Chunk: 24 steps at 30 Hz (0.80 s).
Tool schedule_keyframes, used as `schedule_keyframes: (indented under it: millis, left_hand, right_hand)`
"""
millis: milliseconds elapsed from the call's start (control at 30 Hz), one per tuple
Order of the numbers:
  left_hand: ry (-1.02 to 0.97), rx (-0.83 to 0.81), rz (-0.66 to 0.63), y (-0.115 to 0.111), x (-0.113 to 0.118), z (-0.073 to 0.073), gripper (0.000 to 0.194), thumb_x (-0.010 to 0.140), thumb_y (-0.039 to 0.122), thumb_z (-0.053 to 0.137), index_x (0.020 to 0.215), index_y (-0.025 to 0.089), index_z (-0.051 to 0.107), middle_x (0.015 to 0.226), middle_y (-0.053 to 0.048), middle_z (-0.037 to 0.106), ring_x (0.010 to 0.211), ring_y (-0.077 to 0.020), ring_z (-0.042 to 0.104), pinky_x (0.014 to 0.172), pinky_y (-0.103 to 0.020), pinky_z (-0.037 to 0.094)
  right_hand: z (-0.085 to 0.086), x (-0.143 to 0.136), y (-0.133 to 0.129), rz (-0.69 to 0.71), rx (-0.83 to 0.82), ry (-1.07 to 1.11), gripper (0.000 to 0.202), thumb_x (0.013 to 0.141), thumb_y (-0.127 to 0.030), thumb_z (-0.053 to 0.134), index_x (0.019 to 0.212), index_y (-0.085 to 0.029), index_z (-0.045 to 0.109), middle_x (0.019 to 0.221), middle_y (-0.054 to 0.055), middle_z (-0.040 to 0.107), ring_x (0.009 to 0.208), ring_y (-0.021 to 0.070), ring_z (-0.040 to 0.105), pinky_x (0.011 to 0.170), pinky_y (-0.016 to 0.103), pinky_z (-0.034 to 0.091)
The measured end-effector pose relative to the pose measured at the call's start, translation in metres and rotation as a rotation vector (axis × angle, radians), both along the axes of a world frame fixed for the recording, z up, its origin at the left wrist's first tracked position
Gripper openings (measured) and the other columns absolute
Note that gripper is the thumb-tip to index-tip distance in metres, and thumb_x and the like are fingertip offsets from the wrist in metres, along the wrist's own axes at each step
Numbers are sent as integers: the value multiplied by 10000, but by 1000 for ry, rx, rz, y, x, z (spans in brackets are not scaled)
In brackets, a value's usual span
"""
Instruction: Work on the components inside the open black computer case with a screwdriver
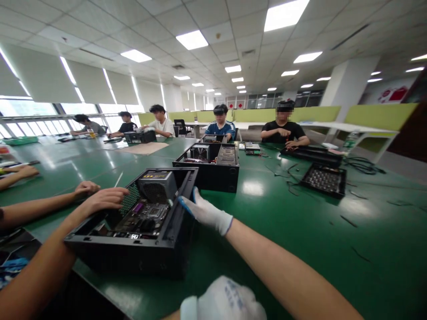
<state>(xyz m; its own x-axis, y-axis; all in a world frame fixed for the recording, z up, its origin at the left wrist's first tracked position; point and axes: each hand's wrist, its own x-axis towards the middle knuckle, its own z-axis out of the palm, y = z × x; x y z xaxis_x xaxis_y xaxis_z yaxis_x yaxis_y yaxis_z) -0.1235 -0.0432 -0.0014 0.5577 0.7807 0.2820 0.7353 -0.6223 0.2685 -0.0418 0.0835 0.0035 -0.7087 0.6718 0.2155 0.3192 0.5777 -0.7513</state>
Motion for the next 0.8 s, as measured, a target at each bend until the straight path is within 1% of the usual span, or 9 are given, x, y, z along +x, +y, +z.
schedule_keyframes:
  millis: [67,100,167,267,367,500,600,700,800]
  left_hand:
    - [28,-20,-67,4,68,-41,312,884,513,529,1000,355,771,1092,-38,793,996,-232,763,705,-319,615]
    - [26,-15,-90,10,89,-57,336,900,446,508,1076,316,763,1171,-52,784,1041,-243,753,767,-342,623]
    - [-34,16,-107,26,105,-76,418,937,402,480,1247,236,707,1328,-99,731,1140,-277,715,861,-389,617]
    - [-47,-40,-5,46,92,-84,372,979,427,473,1195,224,698,1218,-120,761,1051,-287,729,846,-403,603]
    - [6,-122,93,50,79,-85,370,1007,483,440,904,220,679,884,-107,743,811,-258,728,730,-379,579]
    - [-1,-97,117,47,79,-91,400,1020,521,400,848,230,614,816,-90,685,756,-242,700,674,-374,539]
    - [-20,-73,133,51,77,-94,399,1021,544,383,872,239,594,822,-84,674,750,-244,687,665,-393,520]
    - [-21,-74,142,56,73,-96,404,1025,554,364,859,246,567,820,-77,671,739,-240,678,647,-403,495]
    - [-18,-80,146,60,71,-98,409,1022,565,357,835,250,540,808,-70,666,716,-236,668,621,-411,474]
  right_hand:
    - [1,-18,4,69,-25,-46,891,986,-739,422,1650,-150,341,1579,128,532,1464,302,495,1209,448,414]
    - [1,-21,4,107,-34,-67,936,957,-766,458,1635,-127,369,1609,146,487,1489,315,459,1224,447,392]
    - [1,-19,4,182,10,-126,1049,895,-810,521,1624,-71,371,1665,199,371,1539,352,365,1250,457,342]
    - [8,1,15,170,288,-278,1080,875,-803,551,1631,-60,345,1694,232,299,1573,362,286,1264,444,299]
    - [25,25,51,-35,551,-428,936,919,-705,563,1606,-92,398,1673,222,361,1566,350,298,1266,444,268]
    - [48,45,121,-229,583,-517,814,972,-559,547,1553,-2,425,1629,308,370,1531,426,312,1241,539,260]
    - [56,49,166,-315,566,-601,722,984,-542,570,1518,-63,489,1570,285,456,1462,424,414,1187,580,341]
    - [55,44,190,-336,559,-658,563,992,-500,626,1454,-185,559,1503,170,544,1340,339,550,1107,579,453]
    - [49,33,196,-332,565,-676,449,998,-436,651,1384,-212,600,1419,113,600,1213,273,628,1017,525,539]
